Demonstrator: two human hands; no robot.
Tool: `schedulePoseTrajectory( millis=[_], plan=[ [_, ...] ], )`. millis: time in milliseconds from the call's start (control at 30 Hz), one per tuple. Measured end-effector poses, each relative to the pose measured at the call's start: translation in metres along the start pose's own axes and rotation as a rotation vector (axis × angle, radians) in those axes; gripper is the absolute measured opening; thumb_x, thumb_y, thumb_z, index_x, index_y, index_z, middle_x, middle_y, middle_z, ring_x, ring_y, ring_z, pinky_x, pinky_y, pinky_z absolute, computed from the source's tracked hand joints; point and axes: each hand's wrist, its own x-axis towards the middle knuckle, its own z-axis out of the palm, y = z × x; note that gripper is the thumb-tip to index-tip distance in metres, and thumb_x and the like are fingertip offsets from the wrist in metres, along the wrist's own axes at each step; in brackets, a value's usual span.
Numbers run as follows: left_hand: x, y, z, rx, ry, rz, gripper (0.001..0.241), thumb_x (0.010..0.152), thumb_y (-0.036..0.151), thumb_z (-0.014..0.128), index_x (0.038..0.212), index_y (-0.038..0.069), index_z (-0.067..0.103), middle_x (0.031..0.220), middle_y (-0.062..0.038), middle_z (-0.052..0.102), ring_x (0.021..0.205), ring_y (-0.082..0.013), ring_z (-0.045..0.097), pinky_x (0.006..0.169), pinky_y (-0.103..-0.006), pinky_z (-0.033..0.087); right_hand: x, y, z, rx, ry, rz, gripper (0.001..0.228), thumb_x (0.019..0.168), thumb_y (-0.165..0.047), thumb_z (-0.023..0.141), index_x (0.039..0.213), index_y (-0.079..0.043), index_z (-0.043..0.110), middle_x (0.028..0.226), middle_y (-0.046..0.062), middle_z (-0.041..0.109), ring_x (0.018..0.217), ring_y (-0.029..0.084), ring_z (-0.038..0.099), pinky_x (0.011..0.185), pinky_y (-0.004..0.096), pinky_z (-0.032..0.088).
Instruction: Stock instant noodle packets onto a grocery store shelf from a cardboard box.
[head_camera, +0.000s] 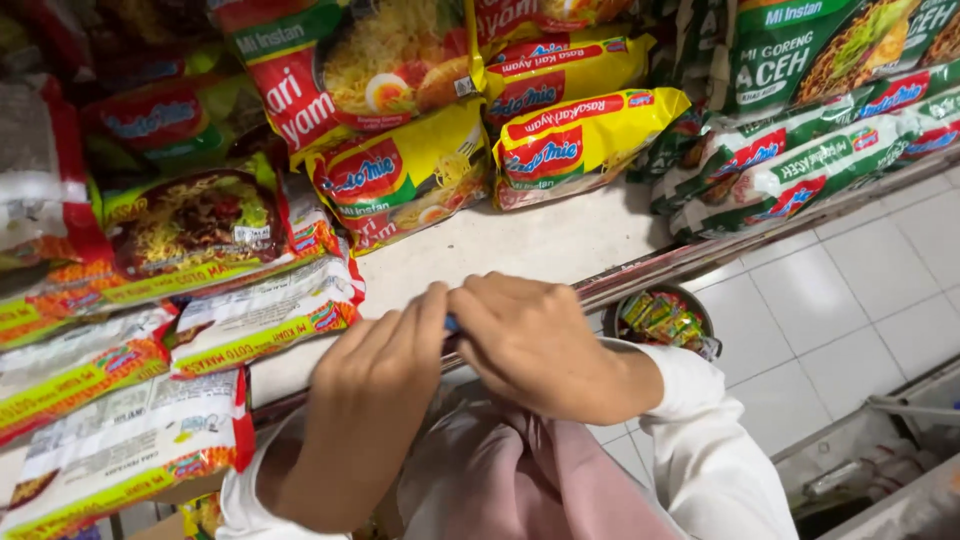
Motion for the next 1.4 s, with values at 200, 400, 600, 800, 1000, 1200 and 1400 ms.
schedulePoseTrajectory(
  millis=[200, 400, 600, 800, 1000, 1200, 1400],
  plan=[
    [-0.019, -0.018, -0.013, 0.118, -0.155, -0.131, 0.052, 0.087, 0.015, 0.065, 0.137, 0.004, 0.061, 0.075, 0.002, 0.064, 0.072, -0.0136, 0.065, 0.07, -0.0302, 0.053, 0.025, -0.003, 0.007, 0.335, -0.043, -0.064, 0.038, 0.088, -0.01, 0.066, 0.123, 0.003, 0.056, 0.102, 0.015, 0.067, 0.091, 0.038, 0.067, 0.073, 0.047, 0.052],
    [-0.005, -0.018, -0.044, 0.16, 0.227, -0.004, 0.04, 0.1, 0.038, 0.072, 0.128, 0.011, 0.07, 0.099, 0.004, 0.071, 0.084, -0.0116, 0.066, 0.078, -0.0282, 0.053, 0.009, 0.028, -0.056, 0.402, 0.052, 0.243, 0.036, 0.09, -0.005, 0.054, 0.124, -0.008, 0.065, 0.107, 0.014, 0.075, 0.093, 0.031, 0.077, 0.086, 0.037, 0.059],
    [-0.002, -0.033, -0.038, 0.062, 0.246, 0.007, 0.027, 0.093, 0.019, 0.073, 0.119, 0.012, 0.072, 0.122, 0.0, 0.069, 0.114, -0.0184, 0.063, 0.096, -0.0356, 0.053, -0.018, 0.046, -0.081, -0.13, -0.003, 0.449, 0.032, 0.087, -0.009, 0.065, 0.118, -0.005, 0.064, 0.094, 0.016, 0.071, 0.082, 0.038, 0.069, 0.067, 0.044, 0.053],
    [-0.015, -0.043, -0.038, 0.068, 0.164, -0.098, 0.039, 0.088, 0.01, 0.064, 0.127, 0.008, 0.07, 0.131, 0.001, 0.067, 0.124, -0.0187, 0.062, 0.095, -0.036, 0.05, -0.003, 0.021, -0.054, -0.247, -0.249, 0.205, 0.034, 0.075, -0.007, 0.068, 0.108, -0.004, 0.059, 0.081, 0.012, 0.066, 0.072, 0.035, 0.067, 0.052, 0.048, 0.049],
    [-0.012, -0.053, -0.049, 0.056, 0.1, -0.098, 0.038, 0.08, 0.013, 0.064, 0.117, 0.008, 0.074, 0.123, 0.0, 0.071, 0.117, -0.0189, 0.065, 0.09, -0.0335, 0.051, 0.034, -0.009, 0.004, -0.022, -0.232, -0.036, 0.04, 0.073, -0.008, 0.065, 0.11, -0.001, 0.052, 0.087, 0.015, 0.066, 0.077, 0.036, 0.067, 0.059, 0.048, 0.051],
    [-0.018, -0.059, -0.052, 0.041, 0.122, -0.13, 0.025, 0.084, 0.013, 0.072, 0.109, 0.009, 0.077, 0.116, 0.0, 0.073, 0.109, -0.0194, 0.067, 0.086, -0.034, 0.051, 0.041, 0.003, -0.027, 0.435, -0.242, 0.041, 0.041, 0.094, -0.007, 0.058, 0.135, -0.008, 0.055, 0.103, 0.014, 0.072, 0.089, 0.033, 0.074, 0.078, 0.043, 0.058],
    [-0.017, -0.055, -0.036, 0.1, 0.102, -0.121, 0.025, 0.086, 0.016, 0.073, 0.109, 0.006, 0.076, 0.117, -0.002, 0.072, 0.111, -0.0213, 0.065, 0.09, -0.0357, 0.05, -0.014, 0.01, -0.076, -0.393, 0.201, 0.344, 0.038, 0.093, -0.006, 0.062, 0.131, -0.007, 0.061, 0.11, 0.016, 0.073, 0.093, 0.035, 0.072, 0.073, 0.044, 0.056]
  ],
)
